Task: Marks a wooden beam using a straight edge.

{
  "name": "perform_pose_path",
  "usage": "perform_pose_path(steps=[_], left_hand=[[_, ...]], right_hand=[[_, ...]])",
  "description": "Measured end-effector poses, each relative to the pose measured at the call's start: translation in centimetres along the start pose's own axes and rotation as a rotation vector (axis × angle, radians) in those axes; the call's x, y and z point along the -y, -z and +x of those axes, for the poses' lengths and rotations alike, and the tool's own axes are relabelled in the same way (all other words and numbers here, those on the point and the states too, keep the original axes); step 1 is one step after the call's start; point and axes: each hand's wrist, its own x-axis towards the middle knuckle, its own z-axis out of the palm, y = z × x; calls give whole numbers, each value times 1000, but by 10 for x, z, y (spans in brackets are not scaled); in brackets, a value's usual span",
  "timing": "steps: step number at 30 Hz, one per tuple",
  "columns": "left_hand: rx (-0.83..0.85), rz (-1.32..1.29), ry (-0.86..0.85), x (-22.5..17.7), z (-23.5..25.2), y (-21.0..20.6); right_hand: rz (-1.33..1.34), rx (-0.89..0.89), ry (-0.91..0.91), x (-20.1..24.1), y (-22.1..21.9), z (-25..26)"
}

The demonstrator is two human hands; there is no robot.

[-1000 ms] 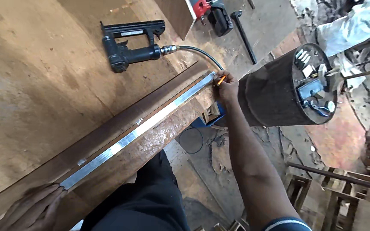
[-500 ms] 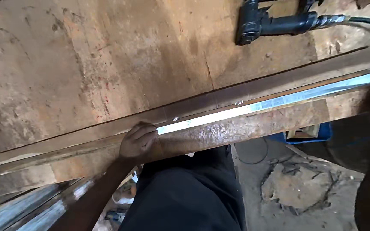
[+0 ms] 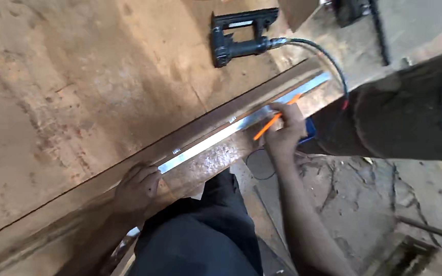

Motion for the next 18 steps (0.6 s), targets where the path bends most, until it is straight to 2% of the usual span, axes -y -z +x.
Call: perform_pose_path(steps=[3,8,15,18], left_hand=[[-4,25,-4,-4,4,5],[-7,37,-73,-6,12,11],[55,60,-42,-6,14,13],[207,31,-25,-3,22,22]], right_hand=[[4,-16,-21,42,-35,-43],[-205,61,-87,55,-68,-67],[-341,136,-168,67,-75,-66],[-376,168,-182,72,-72,-64]])
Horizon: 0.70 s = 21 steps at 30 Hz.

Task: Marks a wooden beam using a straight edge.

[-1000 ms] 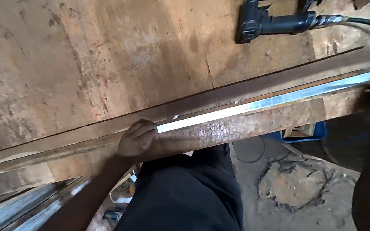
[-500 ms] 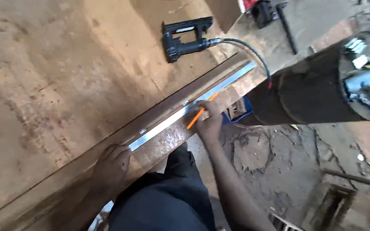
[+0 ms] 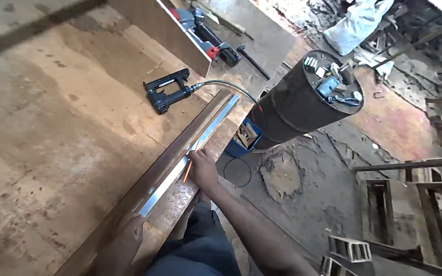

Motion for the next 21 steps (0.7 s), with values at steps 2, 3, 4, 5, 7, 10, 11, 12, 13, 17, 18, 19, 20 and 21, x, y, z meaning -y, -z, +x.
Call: perform_pose_path(steps=[2,3,4,5,7,10,11,12,13,17,18,19,20,21], left_hand=[[116,9,-32,0,18,18],[166,6,-60,-3,33,33],[184,7,-107,-6,50,46],[159,19,-176,-8,71,56],[112,63,-299,-16,123,70],[195,165,-524,-46,219,70],[257,207,-609,-62,249,66],[313,257,-692,-78,273,61],[363,314,-764,-93,294,55],[470,484,-877,-137,341,29],[472,508,-891,-143,346,23],[476,531,-904,-146,350,17],[479,557,-911,-149,351,11],[482,571,-907,-150,350,8]], right_hand=[[-5,34,-5,2,6,-1],[-4,41,3,3,9,-3],[-7,51,7,4,10,-4],[-6,59,5,4,10,-5],[12,80,-10,3,9,-4],[36,115,-44,3,9,-3],[36,125,-49,2,9,-3],[42,139,-53,2,10,-3],[54,136,-55,2,10,-3],[99,188,-116,5,23,-4],[113,170,-117,5,23,-4],[130,151,-120,5,21,-4],[149,140,-124,4,20,-4],[160,134,-123,4,19,-4]])
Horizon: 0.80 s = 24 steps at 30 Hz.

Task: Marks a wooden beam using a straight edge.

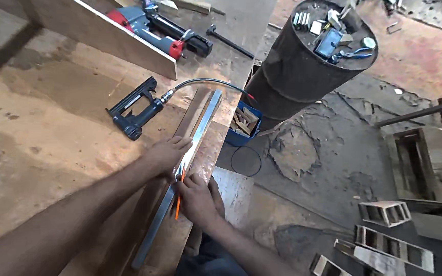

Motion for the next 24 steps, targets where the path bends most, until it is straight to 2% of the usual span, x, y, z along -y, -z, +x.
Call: perform_pose_path(steps=[10,12,15,16,19,21,24], left_hand=[[-43,14,113,-30,5,-5],[-5,10,132,-35,7,1],[63,11,144,-41,5,12],[78,18,141,-41,4,13],[102,24,143,-43,1,16],[125,24,158,-45,2,19],[162,31,166,-45,3,23]], right_hand=[[-2,-24,48,-7,-3,1],[96,-7,75,-15,0,-3],[372,-194,174,-48,3,-5],[467,-237,150,-62,10,-2],[613,-400,-24,-100,56,31],[595,-541,-95,-126,87,72],[549,-636,-128,-165,112,132]])
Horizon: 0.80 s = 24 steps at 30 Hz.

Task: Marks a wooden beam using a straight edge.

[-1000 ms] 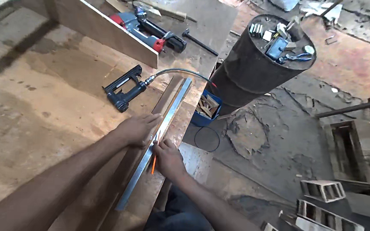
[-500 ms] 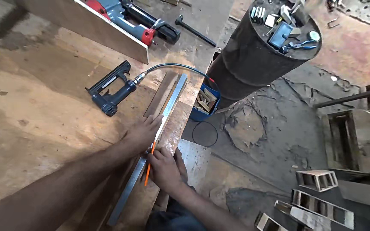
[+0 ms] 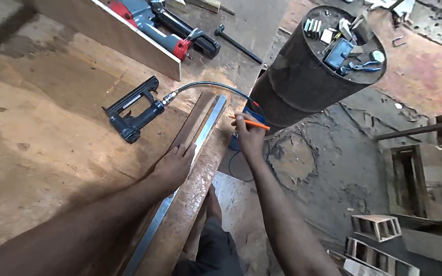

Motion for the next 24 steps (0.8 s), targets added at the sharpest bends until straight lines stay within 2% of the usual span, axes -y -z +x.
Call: perform_pose_path(steps=[3,6,10,15,21,24], left_hand=[[54,5,-4,0,-1,4],[81,17,-19,1,1,3],[85,1,0,-2,1,3],[67,62,9,-4,2,1],[73,76,-1,-4,3,-1],[93,33,19,-5,2,2]], right_hand=[[-21,-40,-41,-22,-15,39],[-26,-81,-38,-37,-30,53],[-48,-56,54,-35,-40,44],[-243,-37,122,-23,-51,17],[-344,-65,127,-28,-57,41],[-368,-34,115,-24,-53,36]])
